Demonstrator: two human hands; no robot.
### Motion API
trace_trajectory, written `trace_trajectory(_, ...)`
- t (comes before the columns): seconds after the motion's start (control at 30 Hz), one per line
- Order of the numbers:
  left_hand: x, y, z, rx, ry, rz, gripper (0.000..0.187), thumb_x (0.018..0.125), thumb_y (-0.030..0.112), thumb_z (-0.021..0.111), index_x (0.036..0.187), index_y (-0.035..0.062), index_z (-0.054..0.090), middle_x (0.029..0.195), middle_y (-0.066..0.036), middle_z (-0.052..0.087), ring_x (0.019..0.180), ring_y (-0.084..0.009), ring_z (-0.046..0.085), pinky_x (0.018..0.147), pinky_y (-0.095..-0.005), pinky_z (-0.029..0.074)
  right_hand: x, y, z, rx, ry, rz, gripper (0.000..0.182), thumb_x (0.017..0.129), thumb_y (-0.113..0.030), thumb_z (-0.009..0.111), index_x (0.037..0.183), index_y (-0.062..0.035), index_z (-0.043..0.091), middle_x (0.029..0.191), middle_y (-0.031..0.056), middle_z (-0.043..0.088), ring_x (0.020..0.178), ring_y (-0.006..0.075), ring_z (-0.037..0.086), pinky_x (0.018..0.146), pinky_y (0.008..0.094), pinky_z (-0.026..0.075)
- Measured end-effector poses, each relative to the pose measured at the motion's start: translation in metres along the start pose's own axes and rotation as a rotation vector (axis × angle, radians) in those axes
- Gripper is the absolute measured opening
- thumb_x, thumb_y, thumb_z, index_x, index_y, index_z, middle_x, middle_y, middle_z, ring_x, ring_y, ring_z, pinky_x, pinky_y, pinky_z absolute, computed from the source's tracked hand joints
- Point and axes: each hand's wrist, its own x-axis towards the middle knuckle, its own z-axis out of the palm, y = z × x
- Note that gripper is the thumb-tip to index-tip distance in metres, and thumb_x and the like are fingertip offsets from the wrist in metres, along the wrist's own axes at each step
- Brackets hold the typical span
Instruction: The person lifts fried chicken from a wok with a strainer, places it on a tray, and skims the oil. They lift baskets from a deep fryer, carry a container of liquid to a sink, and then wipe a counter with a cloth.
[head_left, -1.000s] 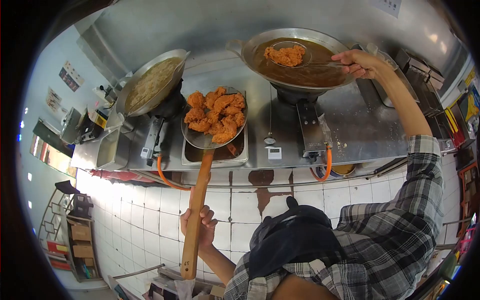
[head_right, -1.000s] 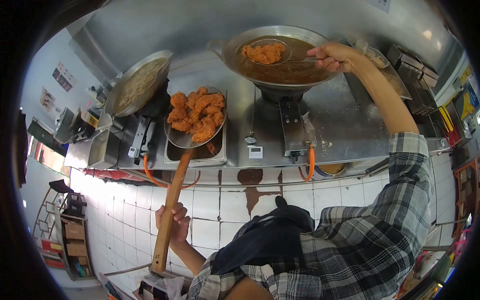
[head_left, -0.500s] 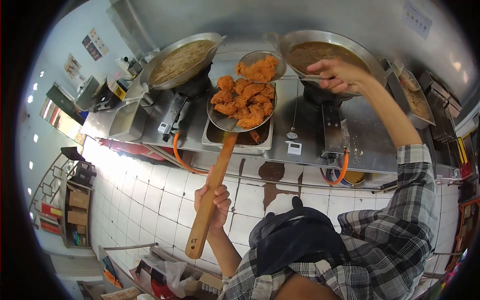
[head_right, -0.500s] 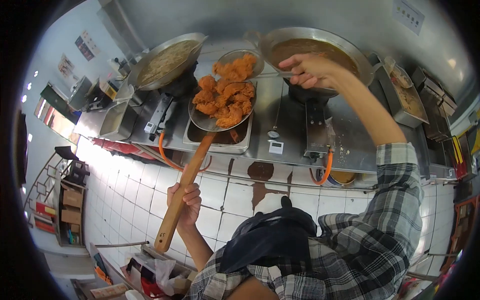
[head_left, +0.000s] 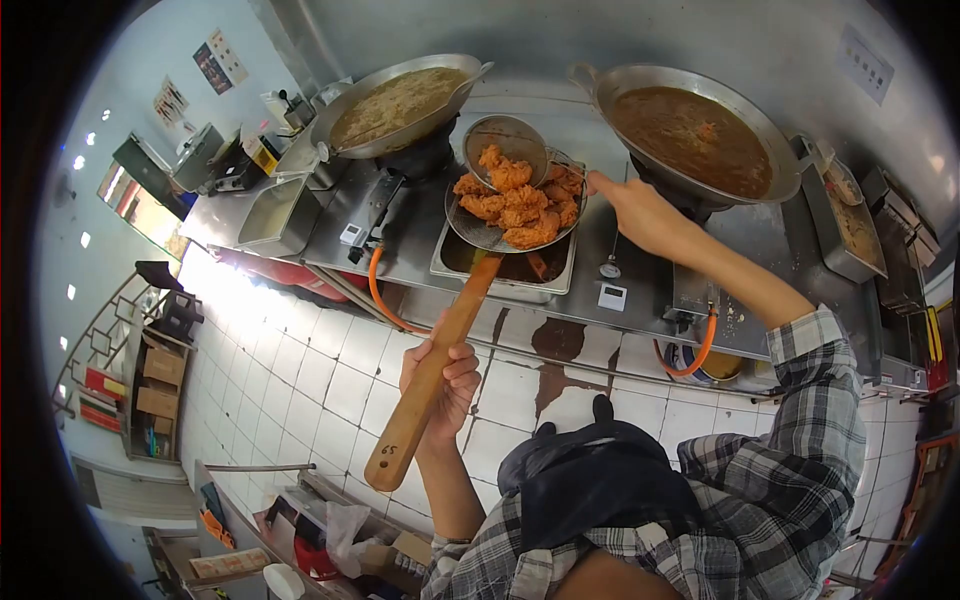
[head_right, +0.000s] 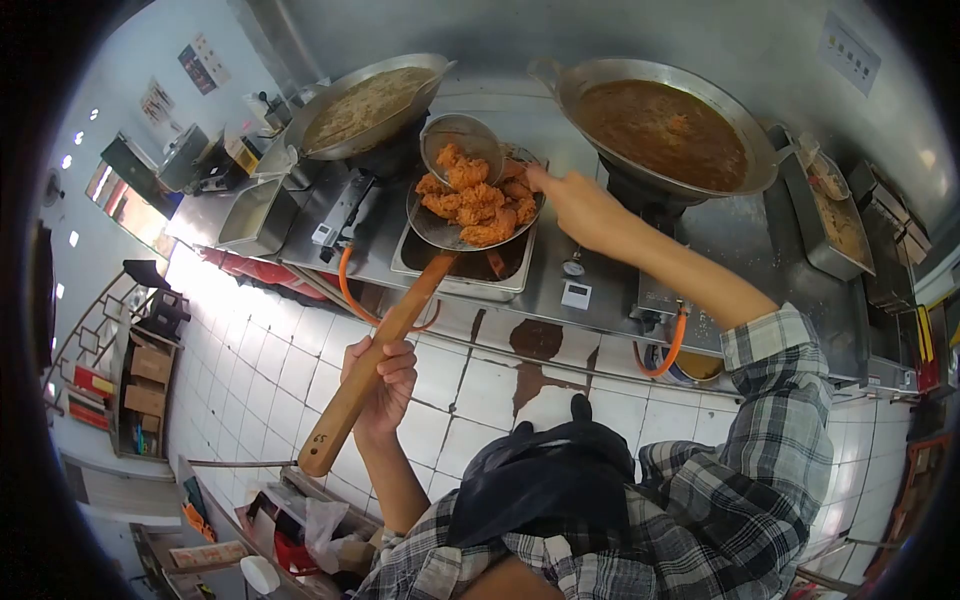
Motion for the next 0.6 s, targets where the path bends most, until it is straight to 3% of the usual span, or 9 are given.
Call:
trace_trajectory(0.2,-0.003,0.000,-0.006,0.004,-0.010,-0.009,0.045,0.088,0.019,0.037,0.132,0.0091,0.035,0.082,-0.012,0.047,0.063,-0.0147,0.045,0.057,-0.0257,0.041,0.000,-0.007,0.012,-0.422,-0.046,-0.007,0.034,0.078,0.001,0.046,0.111,-0.0068,0.041,0.069,0.0217,0.055,0.062,0.0346,0.060,0.052,0.0409,0.049)
trace_trajectory(0.33,-0.005,-0.001,-0.006,0.004,-0.013,-0.014,0.045,0.088,0.020,0.037,0.132,0.0098,0.034,0.083,-0.011,0.047,0.062,-0.0146,0.045,0.057,-0.0254,0.041,-0.004,-0.004,0.013,-0.487,0.020,-0.041,0.035,0.079,0.000,0.046,0.111,-0.0091,0.041,0.074,0.0206,0.056,0.061,0.0327,0.061,0.051,0.0400,0.050)
trace_trajectory(0.43,-0.005,-0.003,-0.009,0.015,-0.022,-0.005,0.046,0.088,0.019,0.037,0.133,0.0102,0.033,0.082,-0.011,0.047,0.062,-0.0143,0.045,0.057,-0.0250,0.041,0.001,0.006,0.009,-0.504,0.042,0.049,0.031,0.081,-0.001,0.045,0.111,-0.0107,0.041,0.076,0.0210,0.055,0.063,0.0323,0.061,0.051,0.0400,0.049)
trace_trajectory(0.53,-0.008,-0.004,-0.015,0.028,-0.032,0.006,0.048,0.088,0.020,0.037,0.135,0.0102,0.031,0.082,-0.010,0.046,0.063,-0.0137,0.044,0.057,-0.0244,0.041,0.011,0.042,0.011,-0.360,0.180,-0.036,0.030,0.082,0.001,0.042,0.109,-0.0111,0.043,0.074,0.0228,0.052,0.068,0.0321,0.061,0.048,0.0397,0.047)
trace_trajectory(0.6,-0.010,-0.004,-0.020,0.041,-0.042,0.003,0.049,0.088,0.020,0.036,0.135,0.0101,0.030,0.082,-0.010,0.046,0.063,-0.0133,0.044,0.057,-0.0240,0.041,0.024,0.072,0.014,-0.003,0.222,-0.182,0.036,0.077,0.007,0.042,0.110,-0.0066,0.046,0.068,0.0117,0.054,0.054,0.0232,0.055,0.039,0.0326,0.036)
